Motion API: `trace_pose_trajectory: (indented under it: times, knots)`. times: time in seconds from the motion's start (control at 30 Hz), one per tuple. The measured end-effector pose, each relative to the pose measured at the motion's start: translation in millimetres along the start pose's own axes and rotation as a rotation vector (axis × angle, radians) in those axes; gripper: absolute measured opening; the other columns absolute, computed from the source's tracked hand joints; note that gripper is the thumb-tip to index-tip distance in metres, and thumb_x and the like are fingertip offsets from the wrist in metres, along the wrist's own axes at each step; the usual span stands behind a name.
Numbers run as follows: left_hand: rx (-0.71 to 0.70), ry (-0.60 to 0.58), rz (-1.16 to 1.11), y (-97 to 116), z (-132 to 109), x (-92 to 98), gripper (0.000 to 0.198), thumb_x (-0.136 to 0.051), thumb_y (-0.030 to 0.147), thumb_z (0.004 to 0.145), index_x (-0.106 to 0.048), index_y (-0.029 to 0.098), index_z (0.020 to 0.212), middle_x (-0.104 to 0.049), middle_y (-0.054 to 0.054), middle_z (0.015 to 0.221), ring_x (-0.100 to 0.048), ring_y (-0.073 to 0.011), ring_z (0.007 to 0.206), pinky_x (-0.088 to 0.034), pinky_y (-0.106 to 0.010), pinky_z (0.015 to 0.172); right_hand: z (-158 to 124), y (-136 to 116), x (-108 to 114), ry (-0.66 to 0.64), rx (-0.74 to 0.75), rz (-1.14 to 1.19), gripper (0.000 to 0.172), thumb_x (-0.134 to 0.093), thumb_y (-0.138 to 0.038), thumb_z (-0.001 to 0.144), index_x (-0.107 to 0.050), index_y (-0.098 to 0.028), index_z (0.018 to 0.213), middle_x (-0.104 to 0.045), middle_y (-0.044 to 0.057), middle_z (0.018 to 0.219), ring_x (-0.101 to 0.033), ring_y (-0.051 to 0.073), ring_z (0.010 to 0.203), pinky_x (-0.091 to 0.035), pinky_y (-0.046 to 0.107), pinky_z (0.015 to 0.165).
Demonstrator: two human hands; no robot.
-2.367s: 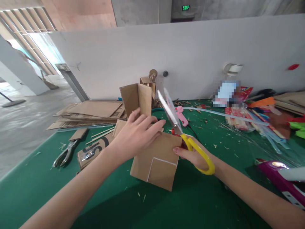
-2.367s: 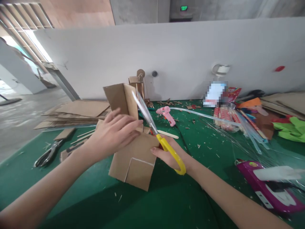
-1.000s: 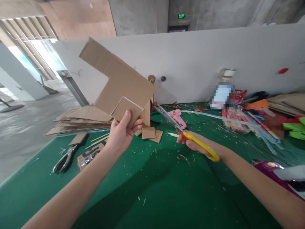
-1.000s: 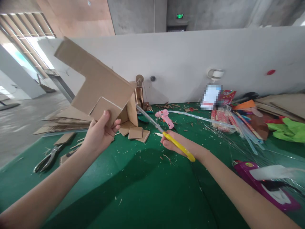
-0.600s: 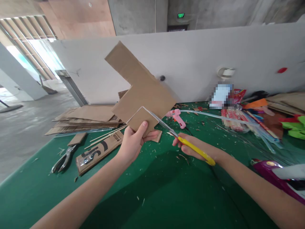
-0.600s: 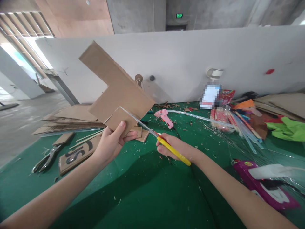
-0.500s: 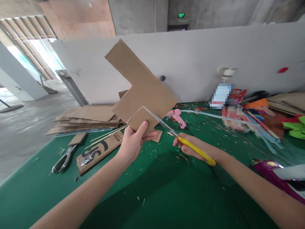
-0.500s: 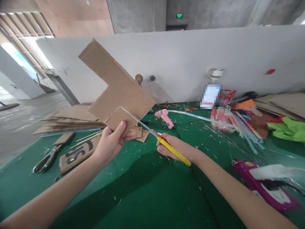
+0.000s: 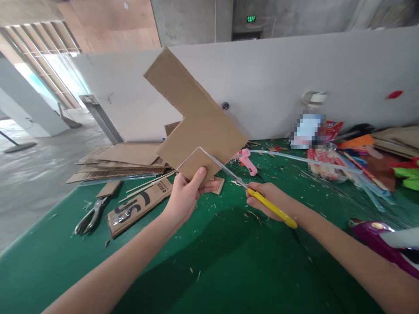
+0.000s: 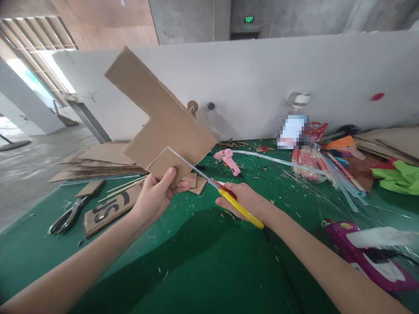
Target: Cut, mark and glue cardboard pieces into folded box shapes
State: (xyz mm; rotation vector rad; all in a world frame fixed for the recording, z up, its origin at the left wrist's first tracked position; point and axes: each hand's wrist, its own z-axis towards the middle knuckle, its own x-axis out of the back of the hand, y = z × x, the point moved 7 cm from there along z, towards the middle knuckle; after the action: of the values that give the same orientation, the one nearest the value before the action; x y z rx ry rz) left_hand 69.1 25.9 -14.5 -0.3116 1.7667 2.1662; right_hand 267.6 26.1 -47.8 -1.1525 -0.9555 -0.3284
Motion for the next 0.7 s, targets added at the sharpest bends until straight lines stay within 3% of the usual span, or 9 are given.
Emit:
trace_pose_trajectory:
  times: [0.2,0.4,0.7]
  knots:
    - [-0.013,0.002,-0.031,1,-2,-2.7,0.029,-0.070,0.033,0.079,-0.062,0.012,0.099,-0.072,-0.008,0.090,-0.070,-0.0166,0.064,-0.061,-0.031,0.067,0,10,-8,0.018,0.056,0.212,0.034,-0.057,-0.054,0.082,-0.050,-0.022,0.088,-0.055,0.001,0.073,-0.049,0.013,0.058,-0.040,0.027,0.050]
    - [-0.022,0.053,-0.059,6,-1,-0.5,0.031,-0.073,0.034,0.075,-0.061,0.014,0.096,-0.071,-0.006,0.091,-0.067,-0.0121,0.058,-0.060,-0.027,0.063,-3,-8,-9,-0.148,0.208,0.352,0.047,-0.050,-0.063,0.083,-0.052,-0.018,0.099,-0.058,0.006,0.084,-0.053,0.016,0.068,-0.046,0.030,0.059]
    - [-0.042,0.037,-0.021,13,0,-0.9,0.030,-0.072,0.034,0.076,-0.061,0.014,0.094,-0.070,-0.006,0.091,-0.066,-0.0114,0.057,-0.059,-0.026,0.061,-3,-3,-15,-0.166,0.143,0.354,0.047,-0.048,-0.063,0.085,-0.049,-0.019,0.103,-0.059,0.009,0.088,-0.055,0.020,0.078,-0.047,0.033,0.063]
